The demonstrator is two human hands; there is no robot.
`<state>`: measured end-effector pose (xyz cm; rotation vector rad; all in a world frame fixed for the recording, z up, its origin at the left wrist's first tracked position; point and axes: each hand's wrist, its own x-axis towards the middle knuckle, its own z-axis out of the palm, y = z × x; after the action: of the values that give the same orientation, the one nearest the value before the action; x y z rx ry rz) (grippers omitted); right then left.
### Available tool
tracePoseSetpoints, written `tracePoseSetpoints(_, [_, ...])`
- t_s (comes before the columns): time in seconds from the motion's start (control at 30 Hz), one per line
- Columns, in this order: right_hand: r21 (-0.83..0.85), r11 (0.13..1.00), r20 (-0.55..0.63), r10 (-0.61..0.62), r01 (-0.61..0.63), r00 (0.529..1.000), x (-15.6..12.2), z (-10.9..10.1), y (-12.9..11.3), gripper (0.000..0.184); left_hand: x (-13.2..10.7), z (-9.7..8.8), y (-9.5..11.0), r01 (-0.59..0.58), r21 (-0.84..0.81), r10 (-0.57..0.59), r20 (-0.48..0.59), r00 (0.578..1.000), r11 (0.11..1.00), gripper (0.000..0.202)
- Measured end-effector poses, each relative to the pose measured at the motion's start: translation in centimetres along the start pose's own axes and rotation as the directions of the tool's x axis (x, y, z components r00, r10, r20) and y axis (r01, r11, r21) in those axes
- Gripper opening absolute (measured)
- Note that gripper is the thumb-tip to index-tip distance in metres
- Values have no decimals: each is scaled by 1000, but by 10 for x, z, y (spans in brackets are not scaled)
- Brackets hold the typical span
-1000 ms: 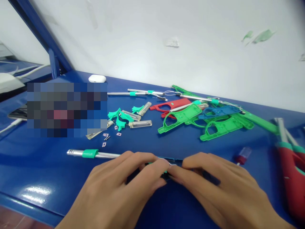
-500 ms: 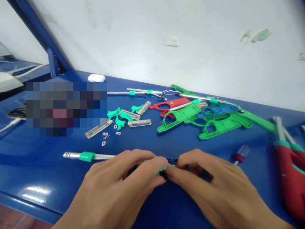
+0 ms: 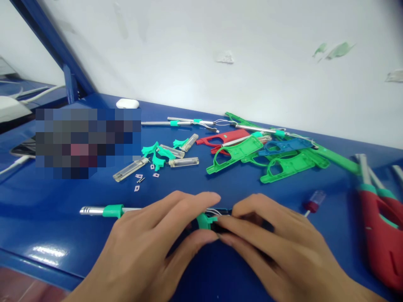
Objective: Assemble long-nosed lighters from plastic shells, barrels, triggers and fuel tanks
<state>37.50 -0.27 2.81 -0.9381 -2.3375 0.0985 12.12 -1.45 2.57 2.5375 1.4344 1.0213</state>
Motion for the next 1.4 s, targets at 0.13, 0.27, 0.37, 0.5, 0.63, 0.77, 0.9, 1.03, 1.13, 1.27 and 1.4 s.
tracePoseSetpoints(0.13, [-33, 999, 51, 11, -10, 999, 2, 1, 0, 39, -2, 1, 0, 30, 59, -30, 1, 1000, 998, 35])
tracePoseSetpoints(0.27, [43, 997, 49, 56, -58, 997, 4, 1, 2, 32, -3, 1, 0, 24, 67, -24, 11, 1000, 997, 35])
tracePoseSetpoints(0.37, [72, 995, 2, 66, -66, 998, 5, -1, 5, 30, -5, 2, 0, 34, 76, -34, 2, 999, 997, 36])
tracePoseSetpoints(0.5, [87, 994, -25, 74, -71, 997, 9, -3, 4, 25, -7, 3, 0, 26, 61, -27, 18, 999, 998, 37])
tracePoseSetpoints(0.63, [-1, 998, -4, 66, -66, 998, 11, -2, 2, 28, -13, 4, -3, 14, 36, -16, 59, 998, 999, 43])
tracePoseSetpoints(0.77, [19, 999, 20, 50, -51, 999, 7, 2, 2, 29, -21, 4, -3, 55, -24, -54, 39, 998, 998, 54])
tracePoseSetpoints(0.9, [26, 999, 8, 42, -43, 999, 4, 2, 3, 31, -20, 3, -3, 74, -102, -72, 26, 997, 992, 54])
tracePoseSetpoints(1.03, [-8, 1000, -3, 21, -21, 1000, 5, 2, 4, 32, -12, 2, -3, -31, -101, 36, 47, 998, 994, 47])
tracePoseSetpoints(1.13, [-28, 1000, 22, -13, 14, 1000, 7, 3, 4, 32, -10, 2, -3, -52, -74, 56, 55, 997, 996, 47])
tracePoseSetpoints(1.27, [-35, 999, 44, -24, 26, 999, 8, 3, 3, 27, -9, 3, -1, -44, -54, 47, 60, 997, 998, 43])
tracePoseSetpoints(1.4, [-36, 999, 40, -22, 24, 999, 6, 1, 3, 25, -5, 3, -1, -37, -111, 45, 74, 996, 993, 43])
